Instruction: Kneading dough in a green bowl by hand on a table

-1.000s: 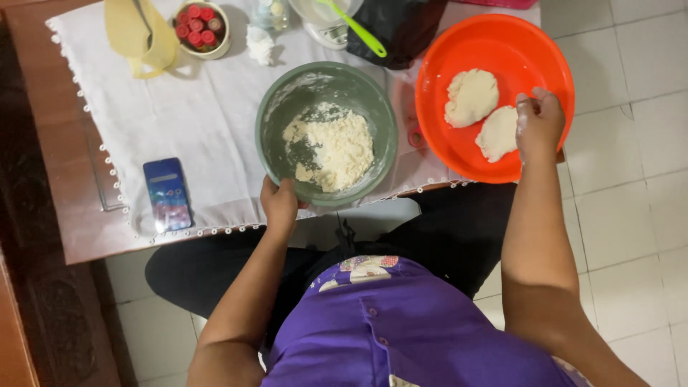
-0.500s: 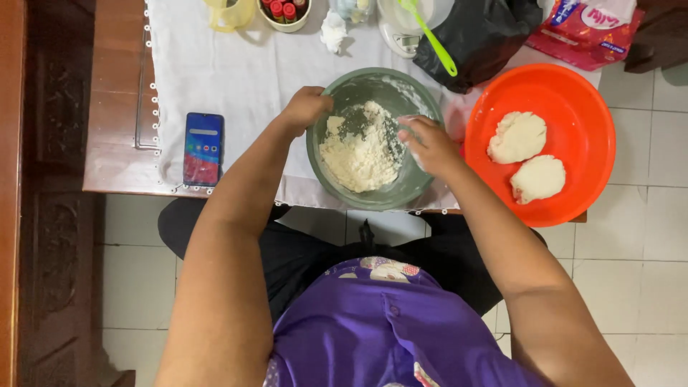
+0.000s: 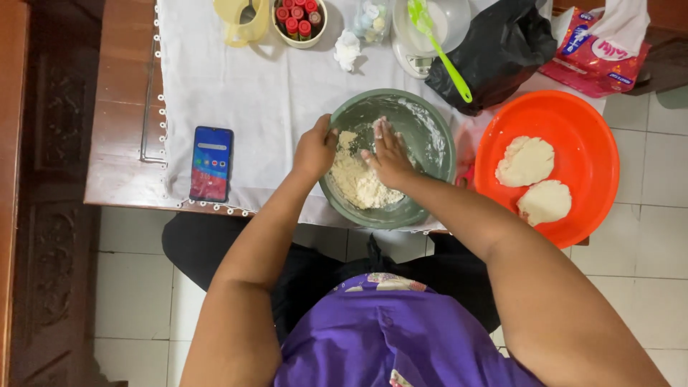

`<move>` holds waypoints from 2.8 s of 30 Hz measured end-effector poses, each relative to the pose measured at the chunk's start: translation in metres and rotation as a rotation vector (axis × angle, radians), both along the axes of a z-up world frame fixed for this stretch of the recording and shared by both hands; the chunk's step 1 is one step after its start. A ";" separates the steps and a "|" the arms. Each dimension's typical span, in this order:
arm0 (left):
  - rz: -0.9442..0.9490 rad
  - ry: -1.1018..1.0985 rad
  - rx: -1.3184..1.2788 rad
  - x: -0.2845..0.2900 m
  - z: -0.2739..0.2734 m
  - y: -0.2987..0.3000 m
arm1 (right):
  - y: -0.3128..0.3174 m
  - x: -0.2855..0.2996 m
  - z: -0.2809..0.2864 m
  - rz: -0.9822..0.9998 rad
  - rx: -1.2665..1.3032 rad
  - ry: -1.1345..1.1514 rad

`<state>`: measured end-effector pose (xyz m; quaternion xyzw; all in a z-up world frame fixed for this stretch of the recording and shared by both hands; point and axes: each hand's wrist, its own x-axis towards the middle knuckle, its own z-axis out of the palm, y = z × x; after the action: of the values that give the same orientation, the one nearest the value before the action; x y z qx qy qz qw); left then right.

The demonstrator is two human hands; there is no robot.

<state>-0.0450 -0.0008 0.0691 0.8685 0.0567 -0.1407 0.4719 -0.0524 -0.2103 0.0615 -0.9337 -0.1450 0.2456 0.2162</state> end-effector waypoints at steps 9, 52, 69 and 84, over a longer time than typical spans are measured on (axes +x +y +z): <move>0.138 0.002 -0.020 -0.003 0.011 -0.005 | 0.016 -0.001 -0.106 0.269 0.465 -0.233; 0.212 -0.076 -0.140 0.000 -0.022 -0.007 | 0.017 0.024 0.033 0.976 0.026 0.156; 0.204 -0.033 -0.149 -0.004 -0.001 -0.010 | 0.021 0.007 -0.063 0.553 -0.072 -0.305; 0.347 0.010 -0.190 -0.007 0.010 -0.020 | 0.037 -0.033 -0.113 0.214 0.695 -0.404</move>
<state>-0.0524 -0.0209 0.0787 0.7964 0.1944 -0.0663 0.5688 -0.0854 -0.1733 -0.0518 -0.8143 -0.3552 0.0152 0.4588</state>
